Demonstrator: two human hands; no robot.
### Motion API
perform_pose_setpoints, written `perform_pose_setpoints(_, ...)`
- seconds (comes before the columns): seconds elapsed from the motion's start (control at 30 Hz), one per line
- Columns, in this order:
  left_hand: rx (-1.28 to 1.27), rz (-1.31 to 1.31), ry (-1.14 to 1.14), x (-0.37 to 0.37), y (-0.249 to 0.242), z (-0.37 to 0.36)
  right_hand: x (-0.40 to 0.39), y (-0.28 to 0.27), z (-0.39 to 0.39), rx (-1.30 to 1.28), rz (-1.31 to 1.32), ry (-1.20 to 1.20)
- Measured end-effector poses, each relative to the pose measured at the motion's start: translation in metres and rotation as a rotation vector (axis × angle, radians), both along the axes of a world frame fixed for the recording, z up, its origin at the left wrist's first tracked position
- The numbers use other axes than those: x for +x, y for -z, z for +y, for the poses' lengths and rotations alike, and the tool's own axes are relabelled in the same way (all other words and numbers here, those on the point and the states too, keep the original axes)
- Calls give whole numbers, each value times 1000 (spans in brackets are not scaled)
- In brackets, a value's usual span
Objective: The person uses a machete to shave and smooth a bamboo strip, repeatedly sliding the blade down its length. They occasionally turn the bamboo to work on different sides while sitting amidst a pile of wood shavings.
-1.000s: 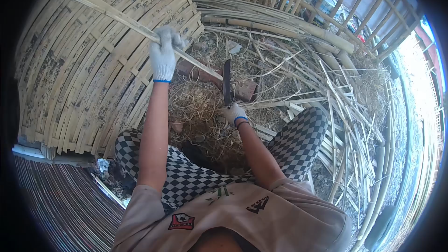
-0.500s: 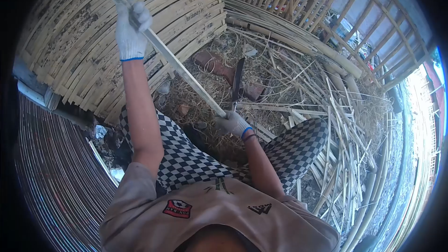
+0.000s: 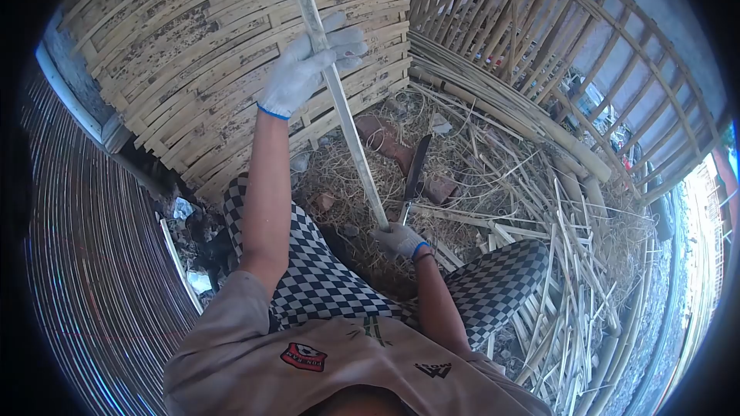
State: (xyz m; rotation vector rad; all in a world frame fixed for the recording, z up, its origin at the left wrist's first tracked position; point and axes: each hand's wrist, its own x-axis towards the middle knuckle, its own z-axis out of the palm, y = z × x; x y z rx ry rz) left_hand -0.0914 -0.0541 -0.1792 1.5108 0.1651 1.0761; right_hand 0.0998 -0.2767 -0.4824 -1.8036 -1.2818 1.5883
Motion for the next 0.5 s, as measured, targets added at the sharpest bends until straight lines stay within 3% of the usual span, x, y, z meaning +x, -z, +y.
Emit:
perform_pose_setpoints(0.27,3,96,61,11,6,-7,-3,26,2,26,-16,95)
perform_pose_setpoints(0.47,-224,-128,-46,42,23,-1,-13,27,9,225,95,691)
perform_pose_setpoints(0.5,-243,-117,-37,49,29,0,-6,49,11,193,180,824)
